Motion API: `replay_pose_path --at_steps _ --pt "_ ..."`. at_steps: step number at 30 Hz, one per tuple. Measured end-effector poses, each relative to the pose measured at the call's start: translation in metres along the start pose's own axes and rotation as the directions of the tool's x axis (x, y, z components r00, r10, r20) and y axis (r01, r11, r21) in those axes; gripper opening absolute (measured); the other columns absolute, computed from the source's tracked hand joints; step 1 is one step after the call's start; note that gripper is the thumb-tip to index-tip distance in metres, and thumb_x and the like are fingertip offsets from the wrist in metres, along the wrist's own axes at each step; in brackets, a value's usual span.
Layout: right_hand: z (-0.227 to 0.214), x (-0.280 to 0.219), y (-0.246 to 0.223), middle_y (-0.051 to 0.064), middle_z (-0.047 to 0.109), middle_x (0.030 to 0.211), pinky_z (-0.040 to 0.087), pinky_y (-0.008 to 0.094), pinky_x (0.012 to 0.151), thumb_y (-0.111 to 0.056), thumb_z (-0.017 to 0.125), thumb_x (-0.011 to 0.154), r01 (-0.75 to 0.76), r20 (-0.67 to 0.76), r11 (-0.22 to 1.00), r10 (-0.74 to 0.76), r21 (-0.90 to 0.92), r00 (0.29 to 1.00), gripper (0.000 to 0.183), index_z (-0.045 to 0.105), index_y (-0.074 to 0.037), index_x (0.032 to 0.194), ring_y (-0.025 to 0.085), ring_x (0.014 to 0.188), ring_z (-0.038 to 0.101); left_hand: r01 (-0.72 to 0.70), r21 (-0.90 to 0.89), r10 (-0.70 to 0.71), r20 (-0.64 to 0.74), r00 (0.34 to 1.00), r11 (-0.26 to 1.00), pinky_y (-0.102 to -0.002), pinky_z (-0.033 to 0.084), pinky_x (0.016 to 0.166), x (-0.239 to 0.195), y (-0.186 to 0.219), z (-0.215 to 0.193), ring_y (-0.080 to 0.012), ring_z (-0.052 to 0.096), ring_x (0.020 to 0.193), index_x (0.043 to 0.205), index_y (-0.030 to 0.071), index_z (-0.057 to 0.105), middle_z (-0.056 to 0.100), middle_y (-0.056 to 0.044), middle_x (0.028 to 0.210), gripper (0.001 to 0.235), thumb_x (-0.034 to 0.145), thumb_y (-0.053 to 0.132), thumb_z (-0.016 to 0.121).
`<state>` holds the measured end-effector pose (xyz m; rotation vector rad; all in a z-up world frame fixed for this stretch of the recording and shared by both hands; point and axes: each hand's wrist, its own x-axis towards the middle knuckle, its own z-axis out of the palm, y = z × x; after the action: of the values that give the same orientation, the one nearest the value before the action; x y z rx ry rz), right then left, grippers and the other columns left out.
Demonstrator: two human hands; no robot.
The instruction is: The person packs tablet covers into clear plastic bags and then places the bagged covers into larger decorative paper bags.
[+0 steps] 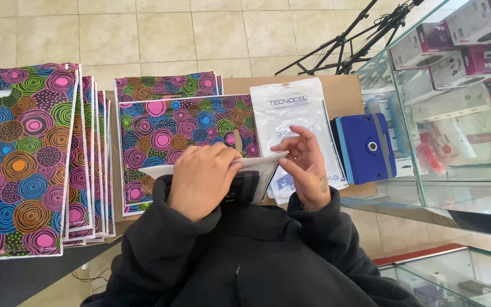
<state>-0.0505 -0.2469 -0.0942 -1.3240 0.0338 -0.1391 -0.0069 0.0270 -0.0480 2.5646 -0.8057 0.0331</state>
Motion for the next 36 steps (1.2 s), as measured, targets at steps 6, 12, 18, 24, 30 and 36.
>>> replay_pose_path --at_steps 6,12,18,24,30,36 --pt "0.035 0.006 -0.062 0.002 0.084 0.140 0.013 0.067 0.143 -0.021 0.090 0.104 0.553 0.487 0.392 -0.262 -0.735 0.833 0.070 0.064 -0.010 0.168 0.034 0.152 0.068 -0.083 0.043 0.088 -0.123 0.989 0.996 -0.042 0.054 0.108 0.001 0.014 -0.002 -0.0276 0.083 0.099 0.117 0.020 0.079 0.076 0.000 0.096 0.023 0.116 0.042 0.073" --pt "0.050 0.019 -0.052 0.005 0.086 0.105 0.042 0.063 0.135 -0.011 0.084 0.104 0.551 0.553 0.419 -0.131 -0.722 0.823 0.076 0.055 -0.004 0.174 0.031 0.107 0.082 -0.057 -0.049 0.050 -0.136 0.989 0.997 -0.043 0.056 0.108 -0.002 0.016 -0.017 -0.0277 0.085 0.098 0.127 0.020 0.081 0.081 -0.001 0.097 0.028 0.114 0.043 0.075" --pt "0.049 0.019 -0.056 -0.001 0.086 0.097 0.045 0.059 0.132 -0.008 0.090 0.097 0.447 0.477 0.536 -0.092 -0.716 0.874 0.087 0.054 -0.013 0.176 0.030 0.102 0.084 -0.005 -0.039 0.004 -0.019 1.000 0.999 -0.043 0.053 0.110 -0.009 -0.002 -0.025 -0.0226 0.083 0.098 0.113 0.027 0.084 0.079 0.006 0.094 0.016 0.109 0.041 0.077" --pt "0.051 0.022 -0.055 0.001 0.084 0.095 0.041 0.066 0.134 -0.004 0.089 0.095 0.479 0.492 0.494 -0.114 -0.726 0.863 0.073 0.068 -0.018 0.164 0.030 0.100 0.084 0.029 -0.030 -0.031 -0.064 0.997 0.999 -0.039 0.050 0.110 -0.007 0.002 -0.013 -0.0170 0.082 0.098 0.111 0.030 0.083 0.079 0.011 0.097 0.015 0.111 0.044 0.076" --pt "0.052 0.022 -0.058 0.005 0.081 0.106 0.030 0.072 0.136 -0.015 0.087 0.102 0.567 0.563 0.278 -0.101 -0.775 0.820 0.018 0.086 -0.015 0.119 0.031 0.125 0.076 0.004 -0.001 -0.004 -0.068 0.998 1.000 -0.039 0.049 0.106 -0.006 -0.006 -0.009 -0.0163 0.080 0.099 0.107 0.030 0.079 0.076 0.012 0.093 0.017 0.111 0.045 0.071" --pt "0.051 0.025 -0.044 0.004 0.075 0.099 0.032 0.069 0.136 -0.026 0.080 0.112 0.595 0.592 0.255 -0.099 -0.762 0.800 0.012 0.083 -0.015 0.109 0.030 0.114 0.072 0.004 -0.042 -0.006 -0.044 0.999 0.999 -0.040 0.051 0.106 -0.005 0.000 -0.020 -0.0197 0.083 0.098 0.109 0.026 0.084 0.081 0.008 0.093 0.018 0.113 0.041 0.074"
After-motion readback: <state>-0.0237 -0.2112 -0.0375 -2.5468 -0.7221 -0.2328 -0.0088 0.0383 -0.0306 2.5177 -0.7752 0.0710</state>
